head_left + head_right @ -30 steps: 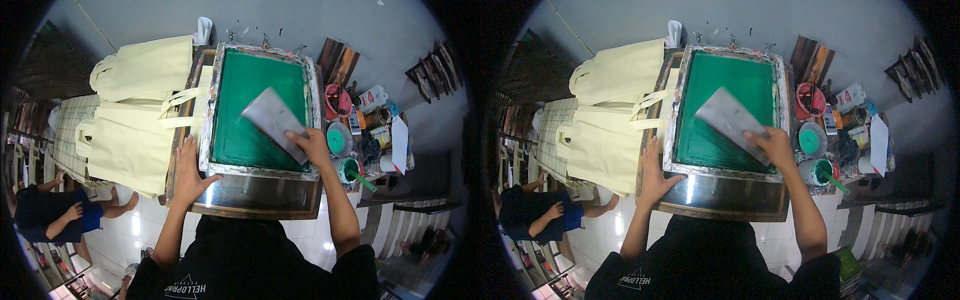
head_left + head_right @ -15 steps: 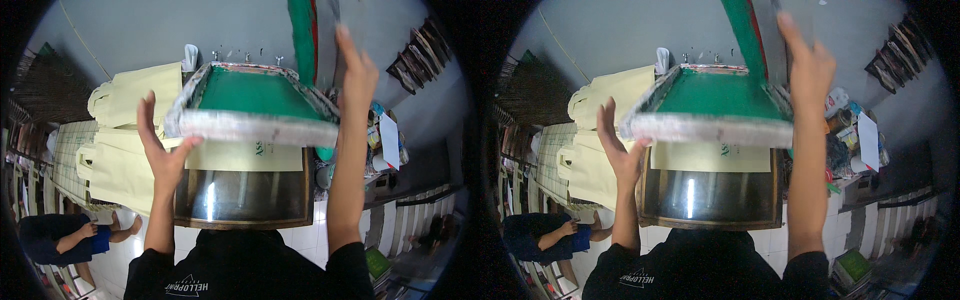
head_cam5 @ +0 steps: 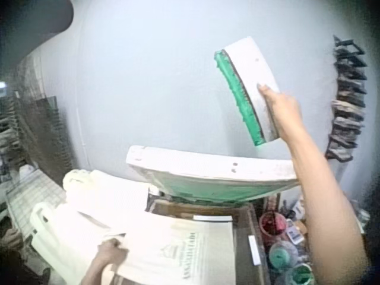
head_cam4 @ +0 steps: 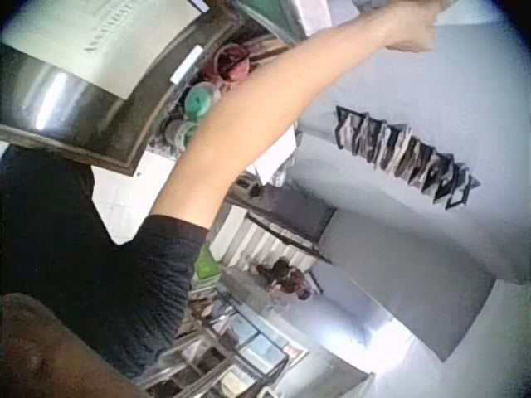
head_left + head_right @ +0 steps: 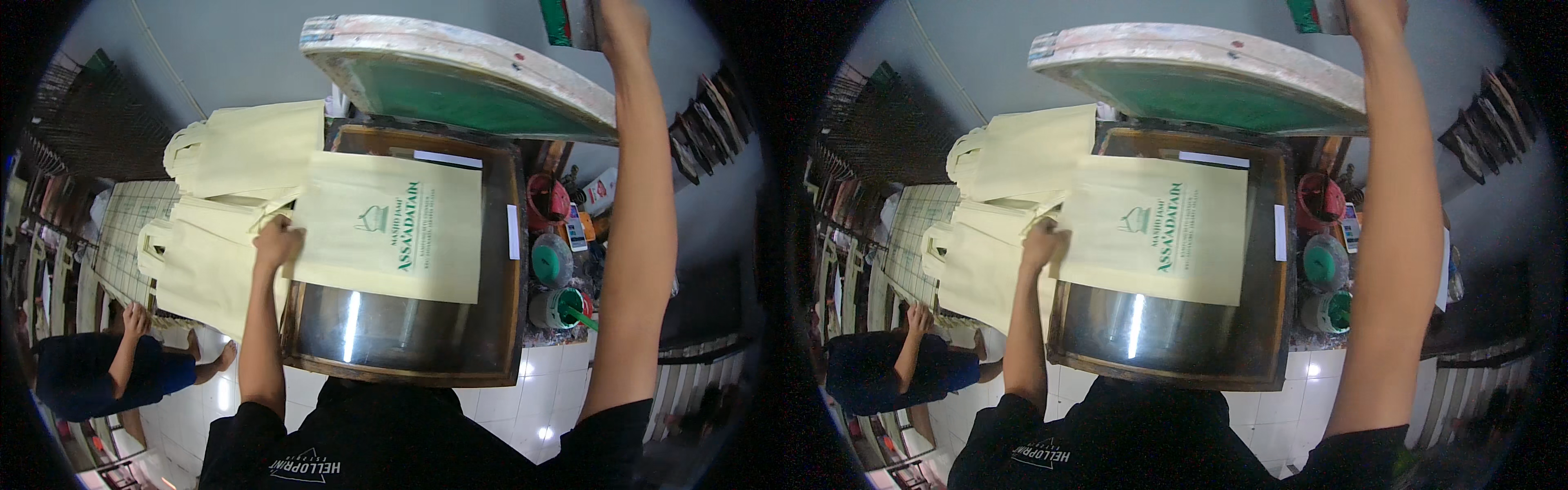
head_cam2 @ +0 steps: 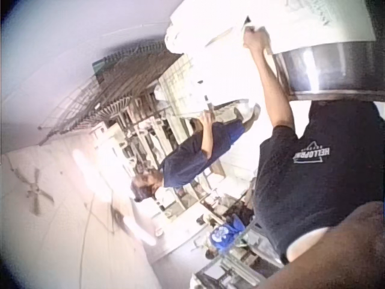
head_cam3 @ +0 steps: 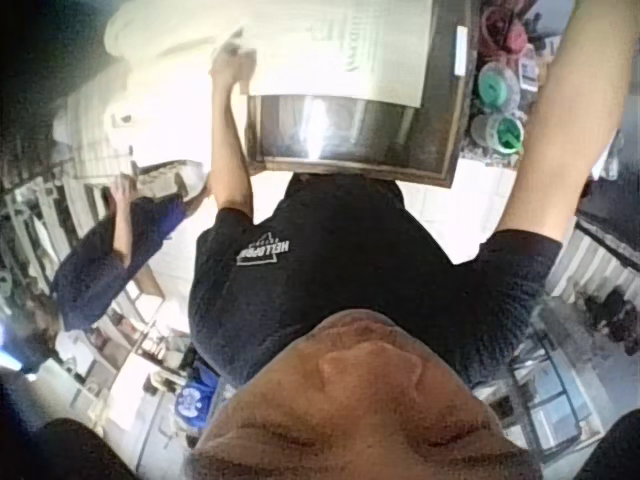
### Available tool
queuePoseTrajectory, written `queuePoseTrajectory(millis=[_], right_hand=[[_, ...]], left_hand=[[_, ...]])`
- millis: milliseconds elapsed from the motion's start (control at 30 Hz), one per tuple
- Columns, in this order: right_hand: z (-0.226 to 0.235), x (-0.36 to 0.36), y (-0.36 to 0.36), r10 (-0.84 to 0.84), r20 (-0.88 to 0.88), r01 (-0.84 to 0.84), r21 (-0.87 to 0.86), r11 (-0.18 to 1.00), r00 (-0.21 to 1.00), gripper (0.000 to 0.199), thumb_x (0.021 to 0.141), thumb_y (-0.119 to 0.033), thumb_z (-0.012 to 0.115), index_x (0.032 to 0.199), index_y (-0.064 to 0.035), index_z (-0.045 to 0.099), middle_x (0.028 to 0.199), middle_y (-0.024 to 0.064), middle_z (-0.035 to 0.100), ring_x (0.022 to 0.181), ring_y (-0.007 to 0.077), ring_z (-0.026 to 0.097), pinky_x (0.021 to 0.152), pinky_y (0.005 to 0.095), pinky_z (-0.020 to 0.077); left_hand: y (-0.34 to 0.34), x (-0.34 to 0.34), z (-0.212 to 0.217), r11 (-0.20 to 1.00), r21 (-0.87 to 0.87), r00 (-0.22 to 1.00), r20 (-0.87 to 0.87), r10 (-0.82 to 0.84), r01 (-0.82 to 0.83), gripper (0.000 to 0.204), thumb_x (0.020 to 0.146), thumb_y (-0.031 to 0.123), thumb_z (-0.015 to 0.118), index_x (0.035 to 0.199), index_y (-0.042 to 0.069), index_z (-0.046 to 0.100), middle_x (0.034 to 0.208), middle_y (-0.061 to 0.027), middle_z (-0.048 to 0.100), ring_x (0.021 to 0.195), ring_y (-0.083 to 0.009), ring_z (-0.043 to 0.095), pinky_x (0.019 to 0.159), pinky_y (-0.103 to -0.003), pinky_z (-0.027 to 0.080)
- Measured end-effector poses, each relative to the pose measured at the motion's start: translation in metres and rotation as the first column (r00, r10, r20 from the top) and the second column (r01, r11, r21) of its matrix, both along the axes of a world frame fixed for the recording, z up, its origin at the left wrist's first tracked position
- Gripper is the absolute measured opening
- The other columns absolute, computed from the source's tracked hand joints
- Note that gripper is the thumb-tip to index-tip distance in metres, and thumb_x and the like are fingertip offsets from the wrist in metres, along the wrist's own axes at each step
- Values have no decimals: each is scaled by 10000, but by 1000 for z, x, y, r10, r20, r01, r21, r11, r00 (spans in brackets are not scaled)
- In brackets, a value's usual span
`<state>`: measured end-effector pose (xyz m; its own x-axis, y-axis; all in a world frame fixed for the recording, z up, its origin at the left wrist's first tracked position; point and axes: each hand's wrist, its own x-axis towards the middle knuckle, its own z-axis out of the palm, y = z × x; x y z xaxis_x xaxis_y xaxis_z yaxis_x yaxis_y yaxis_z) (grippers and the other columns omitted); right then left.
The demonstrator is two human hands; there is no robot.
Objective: The person performs screen printing on yellow tote bags, placing each bag on the printing frame, pulling a squeegee across the screen to apply green ink, and then lifting the frame to reveal the printed design. The person repeats this for several bags and occasionally stirs the green ink in a container.
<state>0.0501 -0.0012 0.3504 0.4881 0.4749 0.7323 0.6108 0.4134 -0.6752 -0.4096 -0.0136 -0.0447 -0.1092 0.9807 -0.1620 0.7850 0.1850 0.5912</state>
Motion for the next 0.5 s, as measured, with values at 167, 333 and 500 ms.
queuePoseTrajectory(millis=[167, 333, 500], right_hand=[[14, 20, 37, 98, -95, -92, 62, 994, 991, 599, 827, -362, 815, 880, 210, 646, 891, 305, 692, 775, 337, 648, 727, 470, 536], [12, 4, 26, 220, -97, -206, 136, 969, 971, 629, 853, -353, 790, 946, 242, 611, 951, 295, 673, 798, 349, 641, 727, 514, 544], [2, 20, 9, 16, 37, -18, 40, 999, 999, 667, 864, -380, 772, 916, 265, 608, 919, 369, 669, 790, 385, 658, 714, 512, 545]], left_hand=[[0, -146, 49, 984, 152, 989, -98, 106, -91, 464, 780, 413, 760, 1059, 49, 692, 935, -137, 720, 926, -306, 672, 906, -408, 457], [-17, -192, 110, 645, 758, 723, -392, 568, -96, 515, 893, 213, 692, 1343, 10, 545, 1287, -237, 634, 1185, -389, 614, 1077, -515, 376], [-42, 4, 131, 818, 574, 877, 390, -280, 6, 397, 944, 168, 696, 1298, 10, 608, 1227, -144, 685, 1170, -251, 638, 1012, -360, 480]])
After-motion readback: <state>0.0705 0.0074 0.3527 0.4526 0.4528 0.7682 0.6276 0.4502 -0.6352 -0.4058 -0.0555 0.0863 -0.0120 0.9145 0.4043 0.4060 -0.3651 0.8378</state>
